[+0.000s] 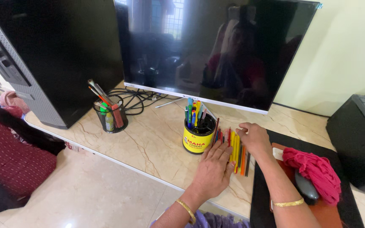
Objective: The person wipes a brown notebook with a pink cloth, then removes pens and markers from a yellow container, places them on the desk, and wipes the container with the cloth.
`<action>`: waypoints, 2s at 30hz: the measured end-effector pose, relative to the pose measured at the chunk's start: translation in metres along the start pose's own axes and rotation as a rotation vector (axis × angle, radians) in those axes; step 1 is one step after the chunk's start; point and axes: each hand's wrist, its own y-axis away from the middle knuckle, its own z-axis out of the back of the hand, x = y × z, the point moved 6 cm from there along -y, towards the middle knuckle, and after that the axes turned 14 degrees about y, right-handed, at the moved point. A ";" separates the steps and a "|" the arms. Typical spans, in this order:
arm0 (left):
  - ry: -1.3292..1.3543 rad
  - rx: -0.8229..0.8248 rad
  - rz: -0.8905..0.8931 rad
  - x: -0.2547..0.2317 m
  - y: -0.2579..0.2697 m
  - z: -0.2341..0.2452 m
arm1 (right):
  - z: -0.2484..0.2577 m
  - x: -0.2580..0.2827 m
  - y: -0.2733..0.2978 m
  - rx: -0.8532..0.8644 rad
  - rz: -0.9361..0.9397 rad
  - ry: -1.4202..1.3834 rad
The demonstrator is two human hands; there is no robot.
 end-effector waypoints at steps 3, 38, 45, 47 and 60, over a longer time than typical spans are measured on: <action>0.036 -0.078 -0.020 0.002 -0.003 0.016 | 0.014 0.029 0.008 0.077 0.034 -0.274; 0.382 -0.393 0.257 0.021 0.009 0.051 | 0.088 0.036 -0.006 -0.167 0.069 -0.840; 0.193 -0.139 0.080 -0.001 0.003 0.032 | 0.003 -0.032 -0.015 0.152 -0.127 -0.657; 0.154 -0.067 -0.018 -0.007 0.003 0.025 | -0.020 -0.046 -0.018 0.213 -0.141 -0.575; -0.005 0.198 -0.132 -0.015 0.007 0.000 | -0.017 -0.022 0.001 0.219 -0.172 -0.200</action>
